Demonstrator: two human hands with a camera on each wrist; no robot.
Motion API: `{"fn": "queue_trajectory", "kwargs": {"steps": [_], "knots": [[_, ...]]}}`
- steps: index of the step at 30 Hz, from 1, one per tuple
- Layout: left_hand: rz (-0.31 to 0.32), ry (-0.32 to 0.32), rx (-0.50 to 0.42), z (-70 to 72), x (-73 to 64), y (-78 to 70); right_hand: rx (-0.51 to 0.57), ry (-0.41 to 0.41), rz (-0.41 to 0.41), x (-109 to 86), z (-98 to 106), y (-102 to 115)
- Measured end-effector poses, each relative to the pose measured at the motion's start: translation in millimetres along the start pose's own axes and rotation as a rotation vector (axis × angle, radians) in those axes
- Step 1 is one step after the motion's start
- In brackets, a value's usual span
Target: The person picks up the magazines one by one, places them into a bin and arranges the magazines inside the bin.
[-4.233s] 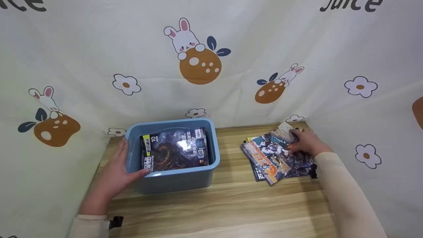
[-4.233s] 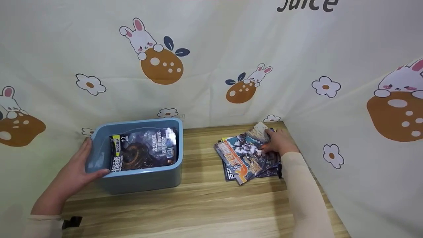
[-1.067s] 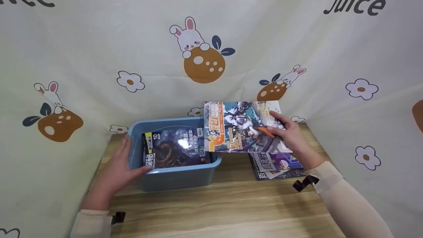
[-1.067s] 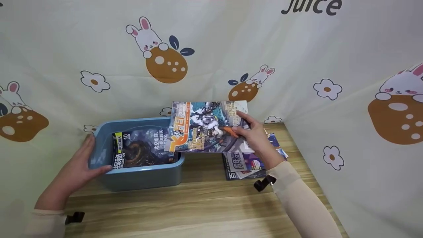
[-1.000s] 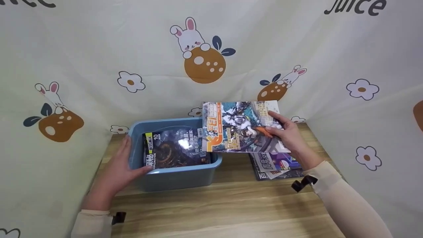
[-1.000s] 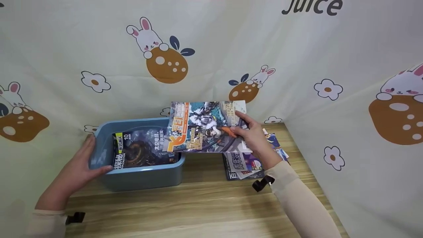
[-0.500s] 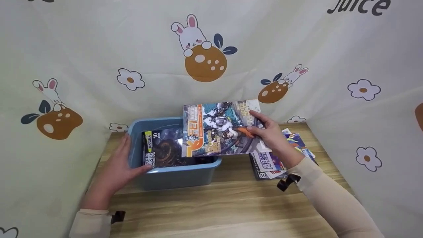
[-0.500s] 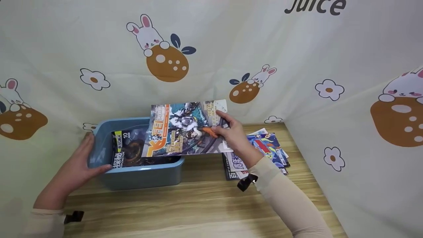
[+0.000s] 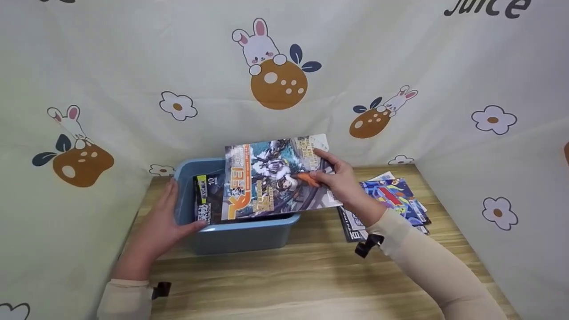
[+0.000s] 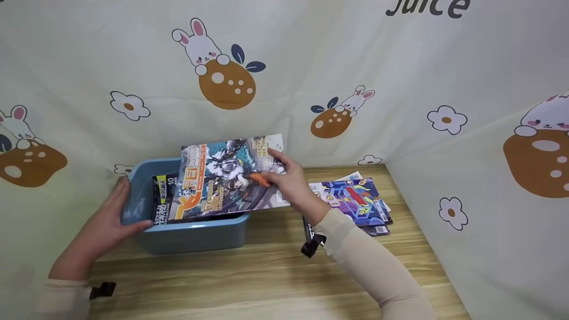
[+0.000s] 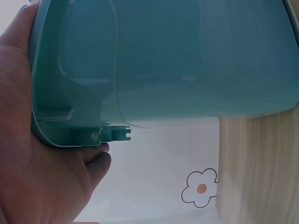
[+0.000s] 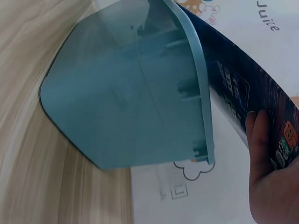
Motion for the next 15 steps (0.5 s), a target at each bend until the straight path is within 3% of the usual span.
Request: {"fn": "queue_trajectory", "kwargs": {"steps": [5,15], "knots": [[0.002,0.009,-0.009,-2.6,2.5,-2.3,-0.011,-0.023,0.016,0.1,-13,3],[0.013,0.012,-0.003,-1.7,2.2,2.5,0.043,0.005,0.044,7.9,-50,5]]}}
Point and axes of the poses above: each hand's wrist, its own x-axis towards the middle knuckle, its own z-axis out of the back of the hand, y = z × x, the point moved 10 cm from there along x, towards the middle knuckle, and after that the axes turned 4 degrees about y, right-handed, at the moved point
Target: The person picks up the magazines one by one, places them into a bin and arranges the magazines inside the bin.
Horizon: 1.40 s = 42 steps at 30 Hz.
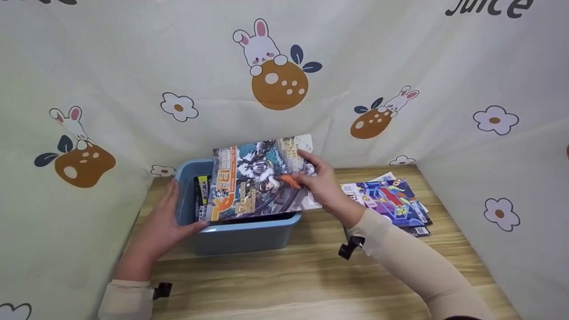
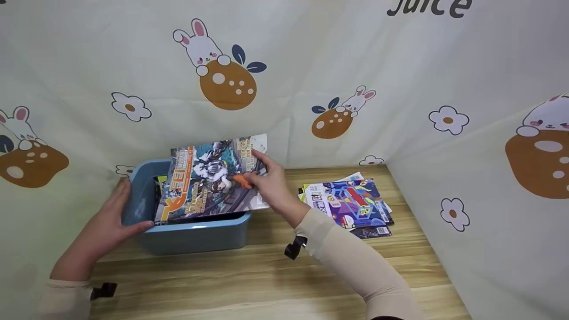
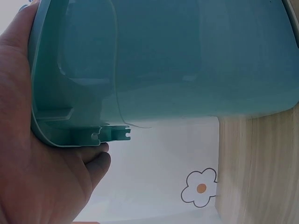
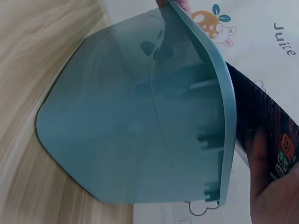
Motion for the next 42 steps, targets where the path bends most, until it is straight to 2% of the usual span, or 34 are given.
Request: {"fn": "queue_trajectory", "kwargs": {"steps": [16,25,35,42], "knots": [[0.007,0.005,-0.01,1.3,1.3,-1.4,0.066,0.06,-0.017,3.6,-51,0],[-0.001,-0.008,0.012,0.5,-1.4,-0.3,0.015,0.089,-0.03,3.1,-63,0],[-0.039,-0.02,-0.012,3.1,-3.3,-2.6,-0.061,0.084,-0.061,4.9,-78,0],[-0.038,-0.018,-0.009,3.0,-3.5,-1.2,-0.094,0.107,-0.089,5.0,-85,-2]]}}
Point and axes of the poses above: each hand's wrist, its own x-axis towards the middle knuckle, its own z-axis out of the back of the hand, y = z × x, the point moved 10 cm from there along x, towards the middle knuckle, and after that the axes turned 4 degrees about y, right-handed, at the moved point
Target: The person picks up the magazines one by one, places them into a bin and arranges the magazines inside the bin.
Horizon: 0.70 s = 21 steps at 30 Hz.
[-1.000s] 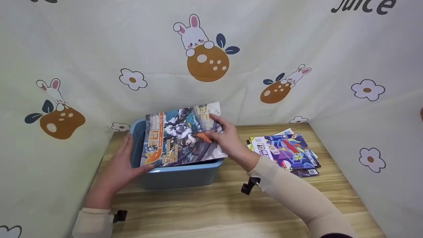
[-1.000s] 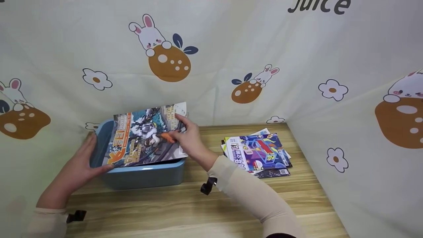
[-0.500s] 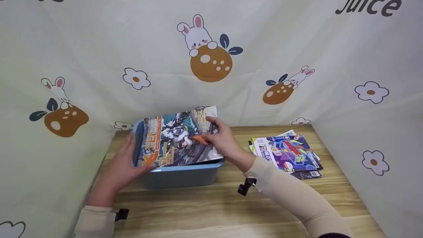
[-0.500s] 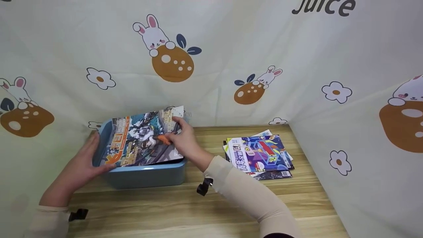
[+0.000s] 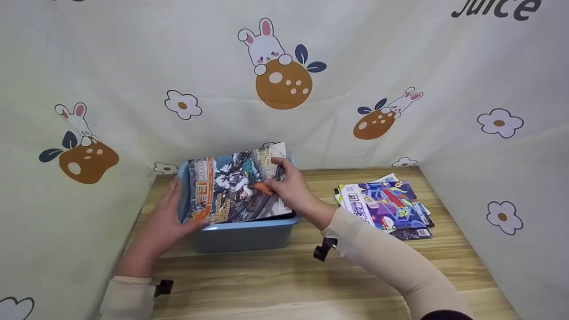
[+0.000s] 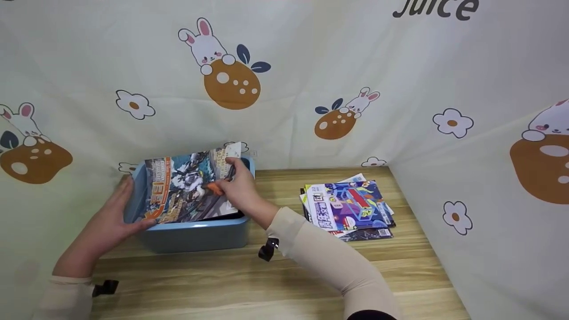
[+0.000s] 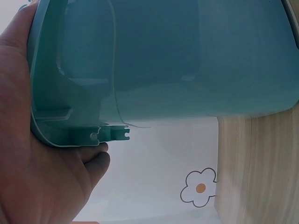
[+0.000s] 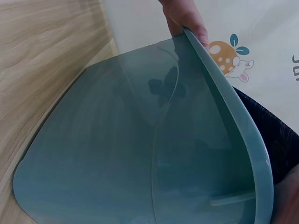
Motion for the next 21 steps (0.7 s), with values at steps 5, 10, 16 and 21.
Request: {"fn": "queue_trajectory", "kwargs": {"steps": [5,10,16,21], "knots": [[0.006,-0.003,0.011,-0.2,-0.1,-0.7,-0.058,0.014,-0.017,1.1,-2,-3],[0.009,-0.001,0.021,-0.7,-0.7,-1.0,-0.05,0.057,-0.037,1.1,-7,-5],[0.002,-0.002,0.016,-0.2,-1.0,-1.0,0.003,0.105,-0.077,0.3,-13,-7],[-0.027,-0.012,0.019,1.7,-0.3,-3.8,-0.059,0.102,-0.06,0.0,-14,-7]]}}
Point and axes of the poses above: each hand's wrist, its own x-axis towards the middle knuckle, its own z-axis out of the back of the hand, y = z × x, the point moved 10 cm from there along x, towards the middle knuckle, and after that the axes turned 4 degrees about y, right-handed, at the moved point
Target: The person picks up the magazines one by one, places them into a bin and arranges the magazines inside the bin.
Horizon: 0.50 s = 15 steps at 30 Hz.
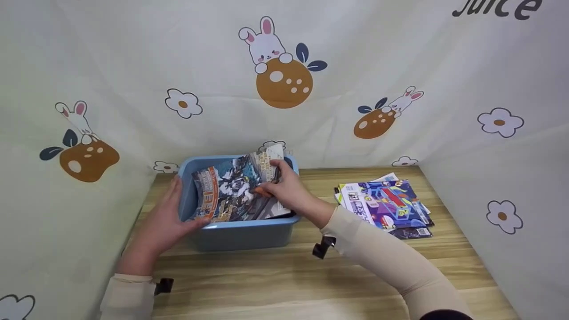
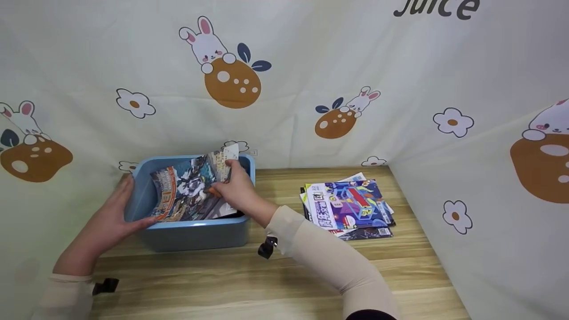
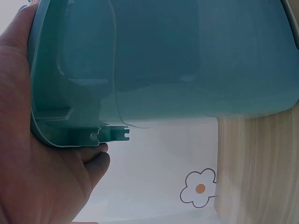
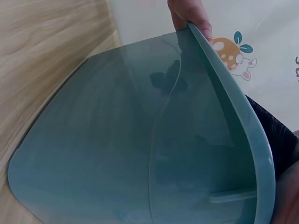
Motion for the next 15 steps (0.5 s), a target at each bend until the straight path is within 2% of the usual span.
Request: {"fn": "queue_trajectory", "kwargs": {"steps": [6,11,15], "knots": [[0.011,0.001,-0.008,-0.7,-0.3,2.3,-0.199,-0.16,0.063,-3.6,9,10],[0.007,-0.001,0.003,-1.4,-0.7,2.3,-0.197,-0.259,0.141,-10.5,18,18],[0.011,-0.005,0.006,-0.6,-0.6,2.3,-0.179,-0.284,0.221,-14.4,26,25]]}}
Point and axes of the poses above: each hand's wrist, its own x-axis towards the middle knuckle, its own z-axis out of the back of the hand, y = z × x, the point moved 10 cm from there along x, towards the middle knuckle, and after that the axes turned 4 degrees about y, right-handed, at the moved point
